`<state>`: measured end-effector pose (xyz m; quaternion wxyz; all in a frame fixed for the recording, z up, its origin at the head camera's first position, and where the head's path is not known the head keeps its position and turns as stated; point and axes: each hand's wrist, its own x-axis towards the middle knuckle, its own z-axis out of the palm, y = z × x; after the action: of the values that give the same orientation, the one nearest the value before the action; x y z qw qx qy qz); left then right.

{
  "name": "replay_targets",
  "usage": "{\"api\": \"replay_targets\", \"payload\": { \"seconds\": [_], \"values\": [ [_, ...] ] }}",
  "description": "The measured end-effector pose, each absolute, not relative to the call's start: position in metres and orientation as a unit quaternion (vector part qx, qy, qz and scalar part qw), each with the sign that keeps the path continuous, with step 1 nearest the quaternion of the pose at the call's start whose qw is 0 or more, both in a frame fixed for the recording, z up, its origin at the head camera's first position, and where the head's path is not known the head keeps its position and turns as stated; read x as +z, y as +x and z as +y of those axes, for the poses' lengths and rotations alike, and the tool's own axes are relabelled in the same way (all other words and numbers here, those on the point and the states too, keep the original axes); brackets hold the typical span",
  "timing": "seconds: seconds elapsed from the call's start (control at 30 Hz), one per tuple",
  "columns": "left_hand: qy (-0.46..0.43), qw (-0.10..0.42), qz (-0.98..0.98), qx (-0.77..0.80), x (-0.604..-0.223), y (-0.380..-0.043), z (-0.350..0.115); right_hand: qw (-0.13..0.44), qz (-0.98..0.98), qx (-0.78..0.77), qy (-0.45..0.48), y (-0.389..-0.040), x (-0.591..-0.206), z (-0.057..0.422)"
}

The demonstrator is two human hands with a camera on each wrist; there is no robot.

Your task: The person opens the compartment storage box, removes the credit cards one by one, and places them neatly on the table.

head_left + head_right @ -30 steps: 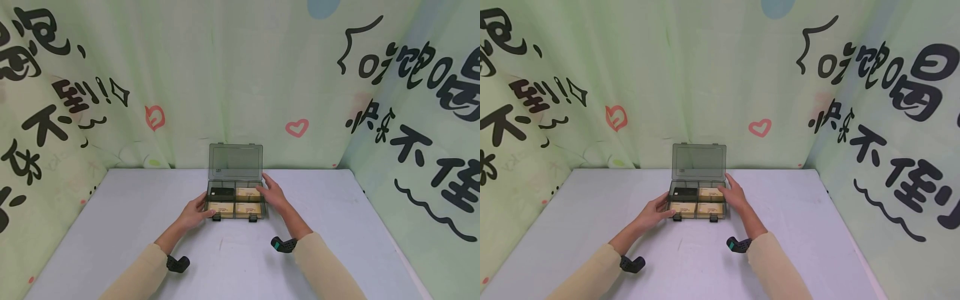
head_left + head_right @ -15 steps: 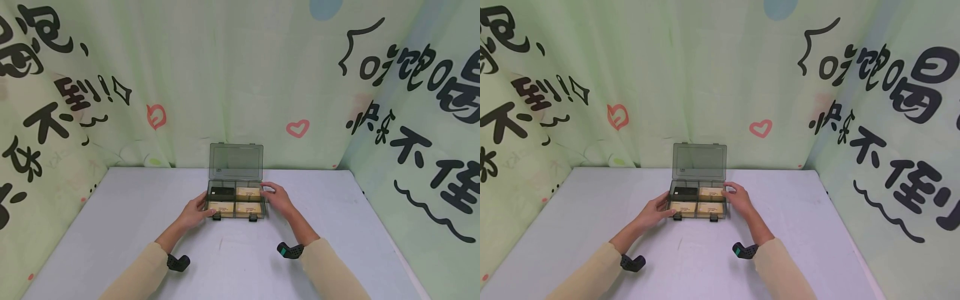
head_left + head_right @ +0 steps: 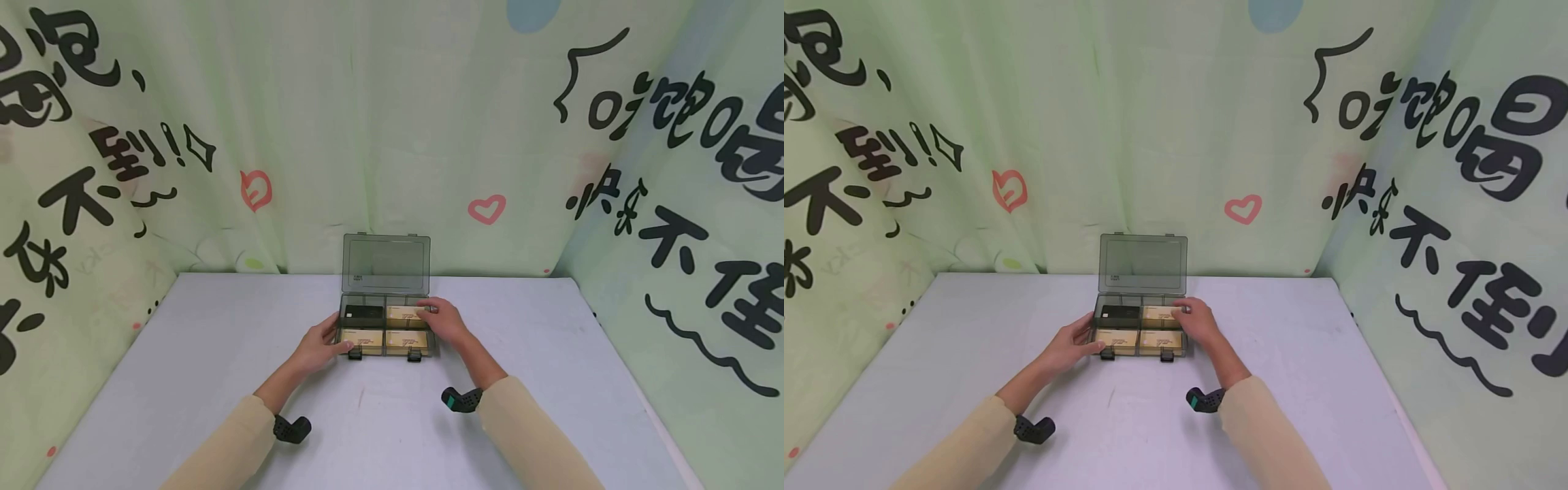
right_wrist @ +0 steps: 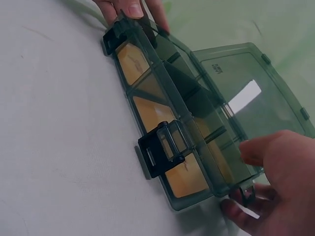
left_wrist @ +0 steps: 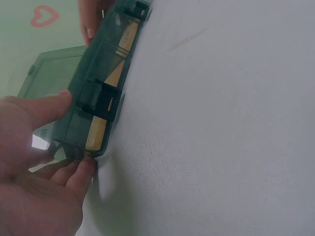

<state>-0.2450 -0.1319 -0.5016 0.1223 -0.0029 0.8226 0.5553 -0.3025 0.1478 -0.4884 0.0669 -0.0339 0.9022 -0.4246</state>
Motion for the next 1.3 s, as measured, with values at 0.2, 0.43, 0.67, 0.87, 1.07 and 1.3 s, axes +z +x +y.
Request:
{"api": "replay_targets", "payload": {
  "seconds": [0.2,0.43,0.67,0.87,1.07,1.3],
  "values": [
    [0.002,0.122,0.822,0.556,-0.5024,-0.245,-0.1324,0.077,0.919,-0.384,-0.046,-0.3049,-0.488,0.1449],
    [0.002,0.12,0.823,0.556,-0.5027,-0.2443,-0.1317,0.089,0.942,-0.313,-0.075,-0.3064,-0.4856,0.1404],
    [0.002,0.121,0.819,0.56,-0.5035,-0.2441,-0.1319,0.109,0.949,-0.285,-0.083,-0.305,-0.4831,0.1386],
    [0.005,0.122,0.82,0.559,-0.5032,-0.2438,-0.1318,0.111,0.947,-0.29,-0.085,-0.3054,-0.4834,0.1377],
    [0.004,0.122,0.82,0.559,-0.5024,-0.2428,-0.132,0.098,0.946,-0.293,-0.095,-0.3077,-0.486,0.1385],
    [0.002,0.123,0.821,0.558,-0.5015,-0.2437,-0.1308,0.116,0.944,-0.301,-0.075,-0.3073,-0.4844,0.139]
  ]
}}
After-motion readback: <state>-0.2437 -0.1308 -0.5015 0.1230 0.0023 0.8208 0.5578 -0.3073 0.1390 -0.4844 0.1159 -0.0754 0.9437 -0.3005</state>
